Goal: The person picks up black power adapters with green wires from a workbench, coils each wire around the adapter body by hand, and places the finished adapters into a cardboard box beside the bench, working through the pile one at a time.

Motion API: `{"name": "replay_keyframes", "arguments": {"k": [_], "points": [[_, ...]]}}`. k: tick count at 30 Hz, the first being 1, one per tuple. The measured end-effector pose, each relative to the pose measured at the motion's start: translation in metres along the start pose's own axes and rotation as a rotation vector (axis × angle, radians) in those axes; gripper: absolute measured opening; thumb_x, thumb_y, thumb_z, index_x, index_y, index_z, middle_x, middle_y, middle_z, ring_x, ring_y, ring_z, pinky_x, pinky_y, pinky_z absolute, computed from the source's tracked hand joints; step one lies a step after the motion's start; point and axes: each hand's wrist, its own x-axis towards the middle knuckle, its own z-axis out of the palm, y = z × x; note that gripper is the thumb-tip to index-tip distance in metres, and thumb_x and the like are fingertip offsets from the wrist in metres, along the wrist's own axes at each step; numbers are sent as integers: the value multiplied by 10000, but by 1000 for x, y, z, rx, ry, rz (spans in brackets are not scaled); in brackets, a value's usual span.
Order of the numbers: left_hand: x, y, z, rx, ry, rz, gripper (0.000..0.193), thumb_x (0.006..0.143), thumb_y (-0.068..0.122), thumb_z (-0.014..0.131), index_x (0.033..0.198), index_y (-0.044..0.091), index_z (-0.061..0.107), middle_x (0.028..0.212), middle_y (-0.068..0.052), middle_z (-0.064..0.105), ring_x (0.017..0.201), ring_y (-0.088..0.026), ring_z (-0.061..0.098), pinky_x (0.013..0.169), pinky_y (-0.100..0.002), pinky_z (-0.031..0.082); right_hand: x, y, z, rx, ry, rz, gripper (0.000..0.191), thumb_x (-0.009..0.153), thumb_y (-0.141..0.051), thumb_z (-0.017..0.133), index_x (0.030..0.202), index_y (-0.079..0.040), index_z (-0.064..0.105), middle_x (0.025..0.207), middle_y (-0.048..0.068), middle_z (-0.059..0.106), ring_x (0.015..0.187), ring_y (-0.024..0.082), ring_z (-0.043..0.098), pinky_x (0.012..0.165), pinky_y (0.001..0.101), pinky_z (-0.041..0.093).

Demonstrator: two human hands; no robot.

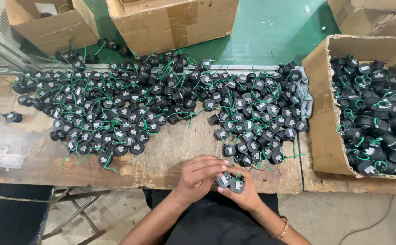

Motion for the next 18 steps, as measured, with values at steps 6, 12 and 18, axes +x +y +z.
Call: {"name": "replay_keyframes", "arguments": {"k": [6,12,18], "points": [[2,1,-12,-29,-104,-6,287,782,46,809,1053,72,718,1195,-109,741,1114,-316,709,947,-413,576,14,-24,8,27,152,13,475,711,-149,839,1115,-2,637,1170,112,642,1106,224,640,963,350,509],[-10,-4,8,-145,85,-285,276,746,83,889,821,52,625,941,-61,756,983,-249,734,893,-380,580,22,-49,11,-216,98,-92,432,650,-80,853,1042,-18,681,1063,118,627,1009,254,665,887,356,532],[-18,-23,4,-313,32,-306,203,817,70,835,822,41,635,927,-73,739,952,-219,717,875,-357,571,25,-55,11,-203,65,-99,427,660,-76,851,1056,-32,699,1073,111,621,1003,256,669,874,354,543]]}}
